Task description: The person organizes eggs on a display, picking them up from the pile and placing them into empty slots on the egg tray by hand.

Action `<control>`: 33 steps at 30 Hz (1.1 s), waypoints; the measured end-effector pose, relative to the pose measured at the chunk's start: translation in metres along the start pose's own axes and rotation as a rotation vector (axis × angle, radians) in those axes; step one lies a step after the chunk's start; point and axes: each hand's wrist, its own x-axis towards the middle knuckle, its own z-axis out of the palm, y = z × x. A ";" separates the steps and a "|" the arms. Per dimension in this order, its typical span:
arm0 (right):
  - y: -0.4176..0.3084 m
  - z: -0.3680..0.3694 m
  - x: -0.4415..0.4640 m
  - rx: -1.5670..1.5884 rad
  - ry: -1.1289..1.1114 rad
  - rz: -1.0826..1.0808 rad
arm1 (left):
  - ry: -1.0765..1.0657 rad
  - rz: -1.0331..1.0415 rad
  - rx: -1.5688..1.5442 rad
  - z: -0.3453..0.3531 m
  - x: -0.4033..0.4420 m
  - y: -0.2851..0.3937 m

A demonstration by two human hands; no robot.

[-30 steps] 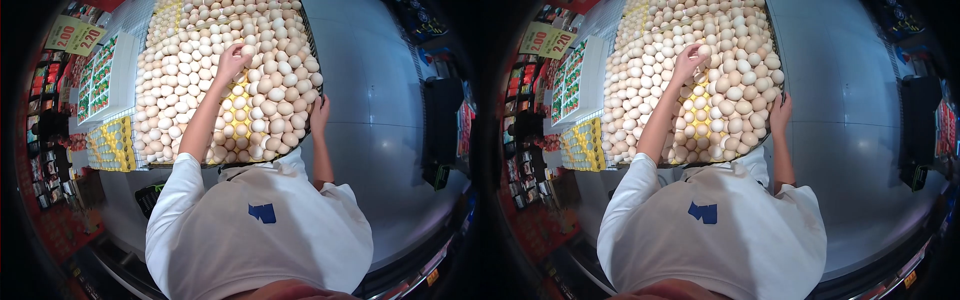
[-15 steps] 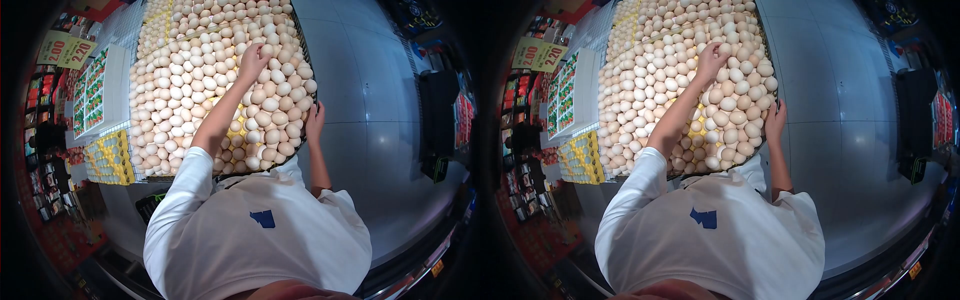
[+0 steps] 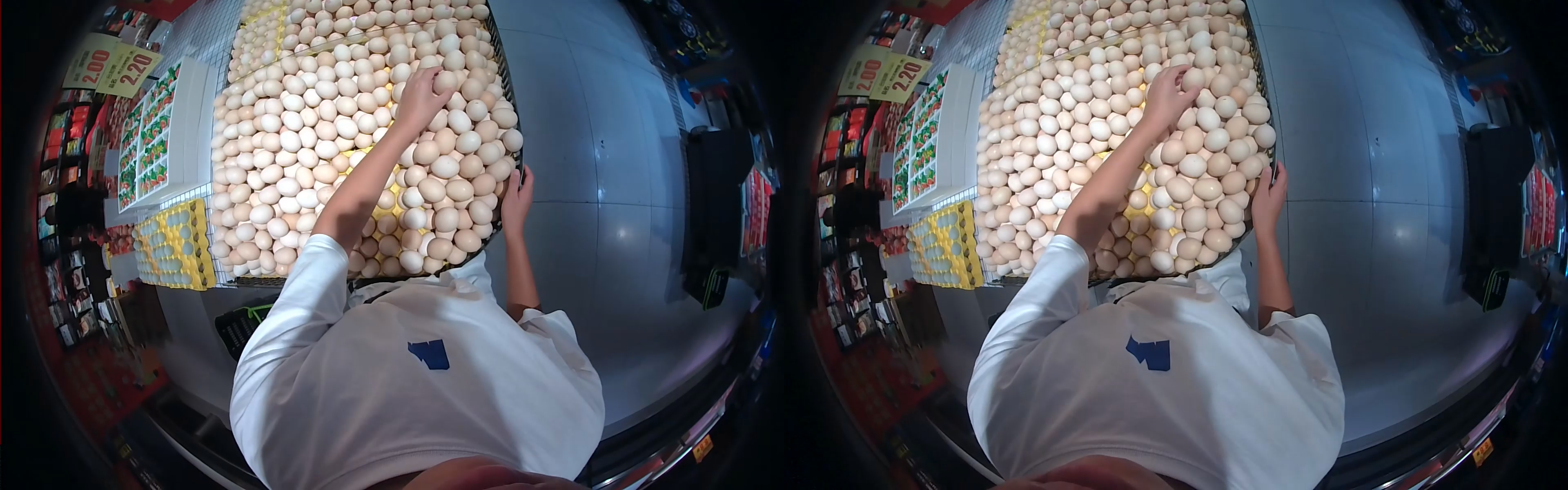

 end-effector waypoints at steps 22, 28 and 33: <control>-0.012 -0.003 -0.001 0.073 -0.052 0.074 | -0.173 0.046 0.718 -0.246 -0.114 -0.092; -0.012 -0.003 0.000 0.016 -0.019 0.062 | -0.375 0.193 0.759 -0.255 -0.095 -0.095; -0.007 0.000 0.000 0.029 -0.015 0.056 | -0.514 0.157 0.808 -0.261 -0.086 -0.083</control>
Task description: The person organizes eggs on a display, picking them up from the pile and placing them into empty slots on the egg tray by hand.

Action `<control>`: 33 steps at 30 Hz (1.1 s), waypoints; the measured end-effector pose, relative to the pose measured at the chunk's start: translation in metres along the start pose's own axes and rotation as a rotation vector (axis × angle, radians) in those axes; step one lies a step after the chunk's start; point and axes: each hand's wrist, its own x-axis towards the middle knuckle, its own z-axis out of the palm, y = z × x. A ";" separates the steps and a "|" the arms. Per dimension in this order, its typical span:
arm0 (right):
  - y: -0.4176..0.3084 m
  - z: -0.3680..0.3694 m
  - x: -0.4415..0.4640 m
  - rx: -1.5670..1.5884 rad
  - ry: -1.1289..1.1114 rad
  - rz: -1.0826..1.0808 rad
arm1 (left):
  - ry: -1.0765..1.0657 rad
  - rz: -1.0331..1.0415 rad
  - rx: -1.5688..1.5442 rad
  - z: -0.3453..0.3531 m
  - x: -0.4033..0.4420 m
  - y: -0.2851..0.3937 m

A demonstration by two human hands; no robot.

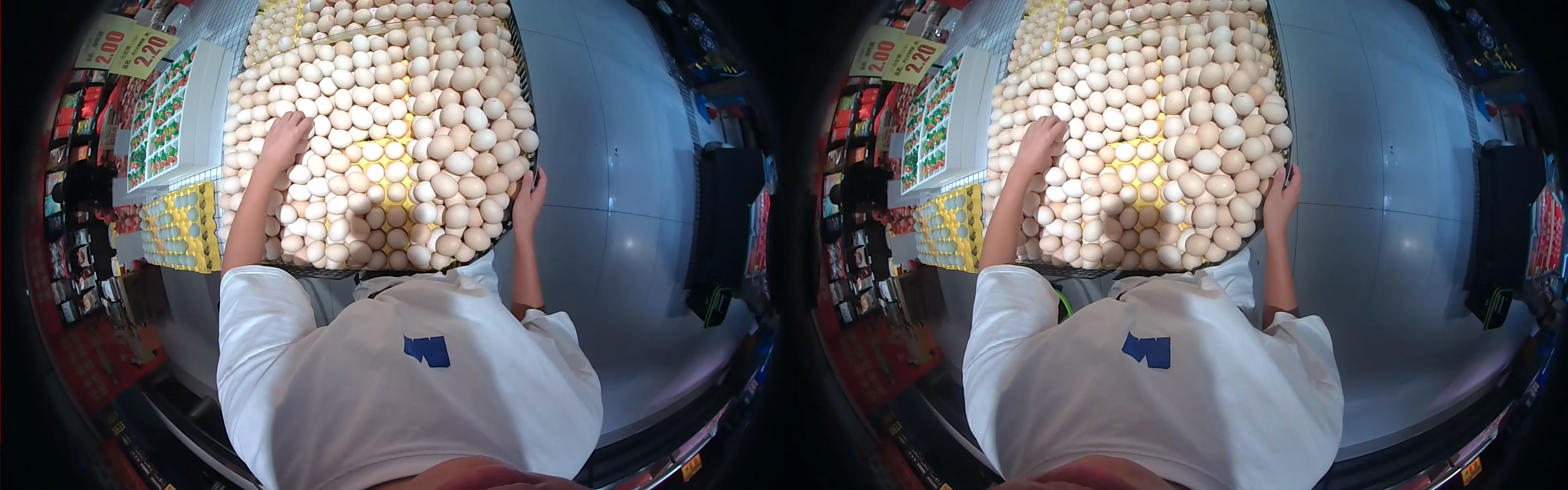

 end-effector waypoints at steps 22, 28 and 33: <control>-0.001 -0.002 0.001 0.008 -0.014 -0.011 | 0.042 -0.252 -0.851 0.013 0.094 0.033; -0.006 -0.003 -0.002 -0.001 -0.001 0.000 | 0.218 -0.221 -1.037 0.033 0.225 0.051; -0.005 -0.002 -0.002 0.002 0.000 0.058 | 0.313 -0.240 -0.991 0.055 0.294 0.065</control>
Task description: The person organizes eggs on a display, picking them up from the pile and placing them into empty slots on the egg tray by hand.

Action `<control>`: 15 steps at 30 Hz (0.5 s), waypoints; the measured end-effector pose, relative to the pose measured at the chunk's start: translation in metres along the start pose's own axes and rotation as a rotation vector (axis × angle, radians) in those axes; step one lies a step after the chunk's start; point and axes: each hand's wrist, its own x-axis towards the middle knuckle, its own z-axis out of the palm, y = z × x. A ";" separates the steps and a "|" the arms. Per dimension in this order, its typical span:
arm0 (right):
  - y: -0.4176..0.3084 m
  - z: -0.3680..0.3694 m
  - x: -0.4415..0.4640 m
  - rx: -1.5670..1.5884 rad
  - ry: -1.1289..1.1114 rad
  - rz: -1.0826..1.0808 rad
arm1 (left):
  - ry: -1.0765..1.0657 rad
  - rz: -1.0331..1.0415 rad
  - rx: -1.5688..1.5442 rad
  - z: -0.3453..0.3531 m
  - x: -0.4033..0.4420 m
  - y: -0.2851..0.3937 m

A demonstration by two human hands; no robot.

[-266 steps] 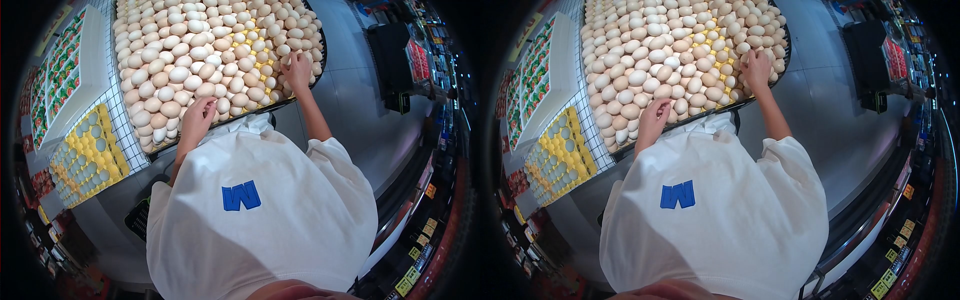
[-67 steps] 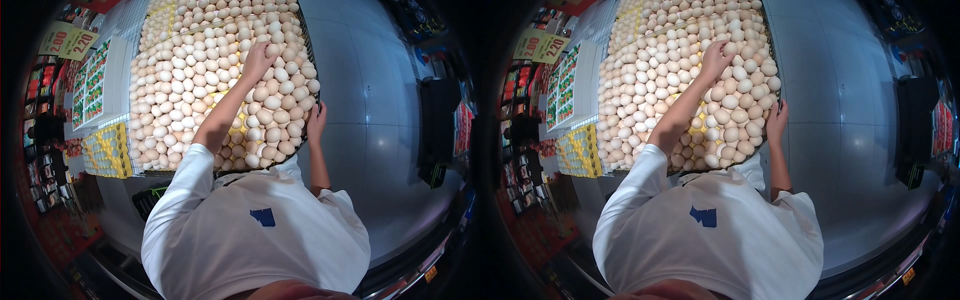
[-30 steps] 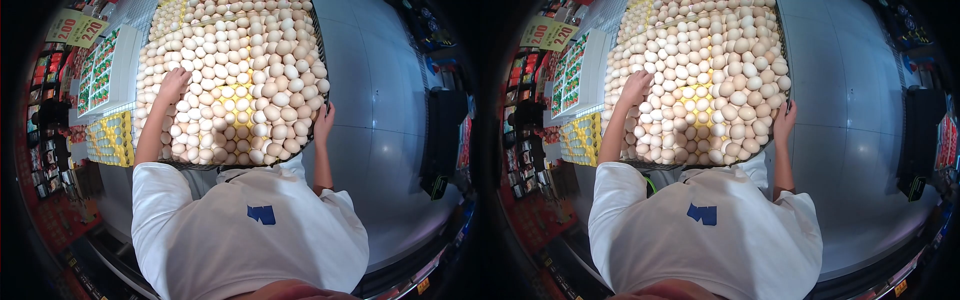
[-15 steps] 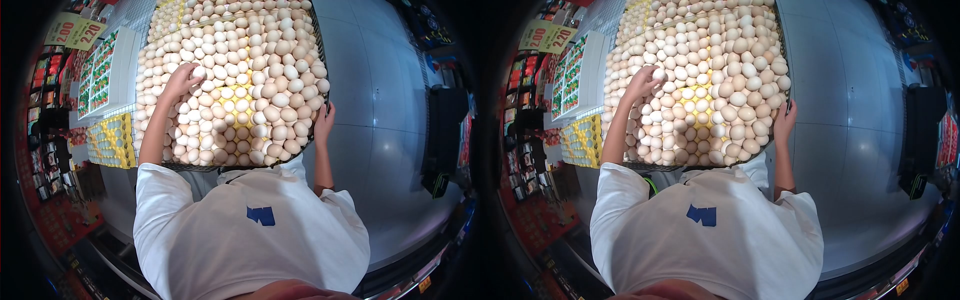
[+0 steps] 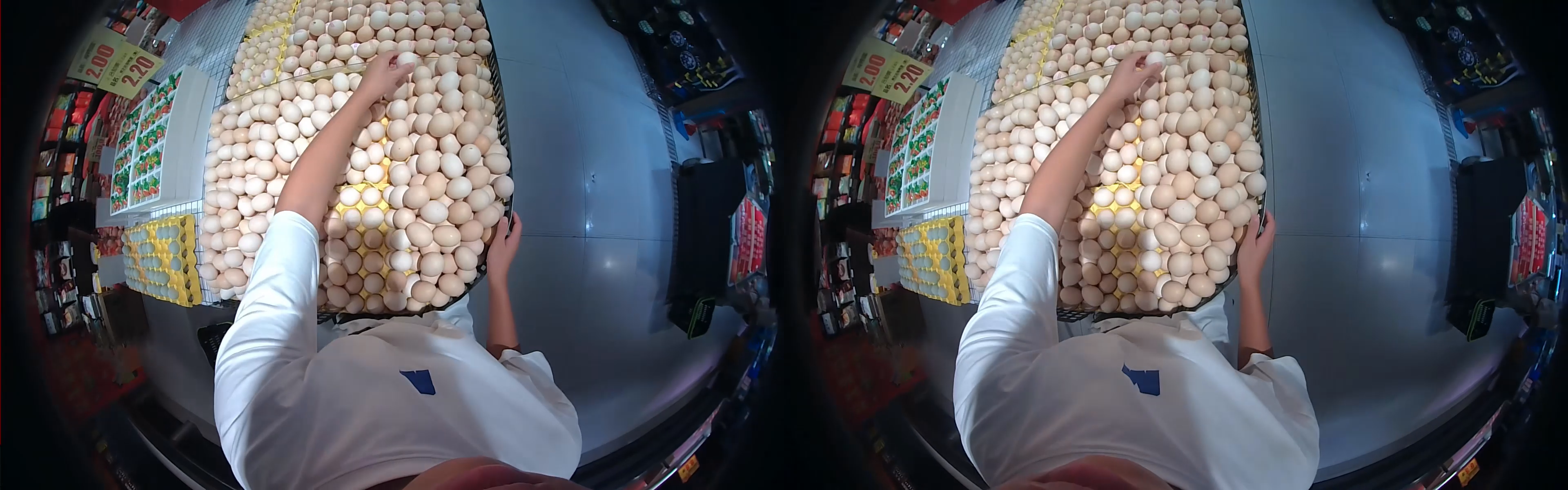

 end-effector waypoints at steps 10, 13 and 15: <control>-0.003 -0.001 -0.002 0.025 -0.012 0.032 | 0.019 0.110 0.271 0.022 -0.006 -0.014; 0.002 -0.001 -0.001 0.018 -0.012 0.026 | -0.008 0.061 0.220 0.025 -0.004 -0.019; -0.003 -0.001 -0.002 0.013 -0.010 0.035 | 0.005 0.088 0.199 0.023 -0.007 -0.019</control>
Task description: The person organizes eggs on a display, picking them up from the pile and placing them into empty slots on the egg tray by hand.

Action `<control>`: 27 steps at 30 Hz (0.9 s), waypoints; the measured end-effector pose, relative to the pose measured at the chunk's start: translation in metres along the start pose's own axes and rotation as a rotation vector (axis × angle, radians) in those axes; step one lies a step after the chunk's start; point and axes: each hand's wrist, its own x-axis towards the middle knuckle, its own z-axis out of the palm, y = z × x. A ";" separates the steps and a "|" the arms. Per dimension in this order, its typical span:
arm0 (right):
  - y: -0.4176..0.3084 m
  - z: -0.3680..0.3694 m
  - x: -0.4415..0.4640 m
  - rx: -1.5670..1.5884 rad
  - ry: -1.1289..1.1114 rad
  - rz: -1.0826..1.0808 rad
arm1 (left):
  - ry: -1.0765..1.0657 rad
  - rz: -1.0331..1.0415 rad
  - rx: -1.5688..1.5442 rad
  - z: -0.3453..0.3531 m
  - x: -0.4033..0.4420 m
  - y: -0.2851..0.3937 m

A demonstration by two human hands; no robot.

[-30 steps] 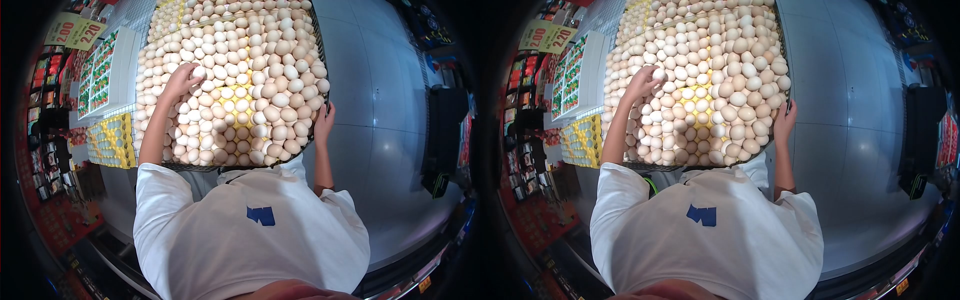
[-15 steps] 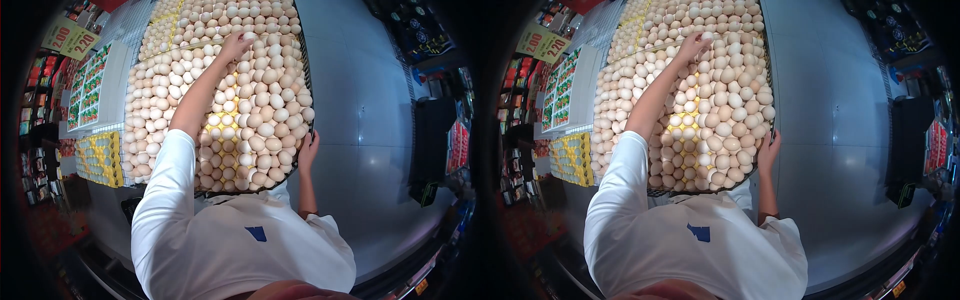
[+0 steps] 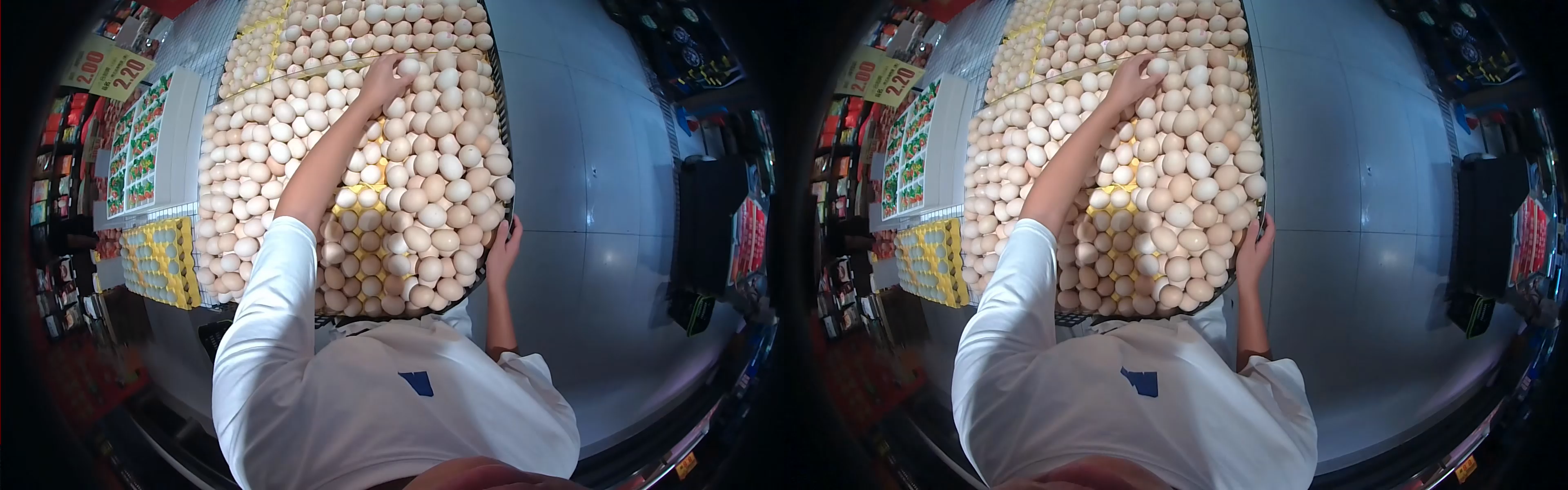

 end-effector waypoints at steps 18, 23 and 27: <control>-0.006 0.002 -0.001 0.049 0.001 -0.006 | 0.248 -0.099 0.619 -0.164 -0.150 -0.051; 0.000 -0.001 0.001 0.019 -0.022 -0.023 | 0.074 0.086 0.645 -0.186 -0.127 -0.076; 0.004 0.001 0.002 0.055 -0.016 -0.019 | -0.150 -0.098 0.672 -0.186 -0.109 -0.064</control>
